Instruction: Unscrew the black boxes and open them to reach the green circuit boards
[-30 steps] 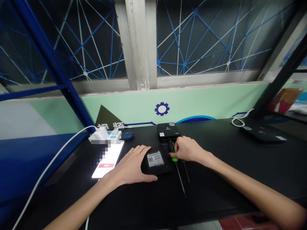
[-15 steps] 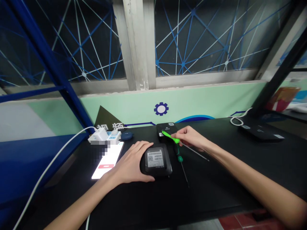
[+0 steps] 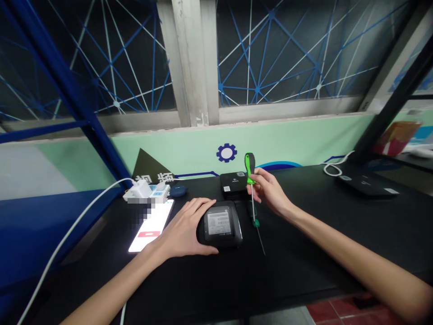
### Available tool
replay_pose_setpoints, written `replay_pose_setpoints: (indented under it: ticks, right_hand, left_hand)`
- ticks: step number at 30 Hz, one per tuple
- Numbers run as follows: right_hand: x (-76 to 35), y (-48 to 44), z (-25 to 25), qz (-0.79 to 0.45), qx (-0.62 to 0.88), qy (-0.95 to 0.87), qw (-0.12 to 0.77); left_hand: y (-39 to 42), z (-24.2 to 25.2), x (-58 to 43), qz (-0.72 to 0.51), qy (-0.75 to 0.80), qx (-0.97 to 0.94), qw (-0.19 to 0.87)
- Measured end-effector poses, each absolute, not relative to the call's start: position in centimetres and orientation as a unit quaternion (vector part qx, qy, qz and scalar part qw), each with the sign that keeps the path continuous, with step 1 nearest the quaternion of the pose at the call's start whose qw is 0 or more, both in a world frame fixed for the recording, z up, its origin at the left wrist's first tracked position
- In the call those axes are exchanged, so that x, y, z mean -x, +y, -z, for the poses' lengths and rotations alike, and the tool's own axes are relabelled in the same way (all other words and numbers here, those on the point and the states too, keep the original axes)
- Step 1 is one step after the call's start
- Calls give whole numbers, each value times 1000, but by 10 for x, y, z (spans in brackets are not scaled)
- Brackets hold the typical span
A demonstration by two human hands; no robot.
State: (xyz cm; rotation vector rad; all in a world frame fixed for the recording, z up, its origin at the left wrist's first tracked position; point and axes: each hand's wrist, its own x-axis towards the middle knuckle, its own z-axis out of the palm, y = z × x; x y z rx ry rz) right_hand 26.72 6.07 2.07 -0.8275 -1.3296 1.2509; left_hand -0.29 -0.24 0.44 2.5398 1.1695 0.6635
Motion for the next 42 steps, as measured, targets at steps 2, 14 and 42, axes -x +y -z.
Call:
replay_pose_setpoints:
  ticks: [2,14,42]
  right_hand:
    - [-266,59,-20,-523,335,-556,552]
    - [-259,57,-8,-453,276,-570,627]
    - [-256,37,-8,-348,211,-642,649]
  left_hand:
    - [-2,-4,3,-224,406,-875,141]
    - [-3,-4,0,-221,401,-882,109]
    - [-1,-2,0,-233,399,-881,102]
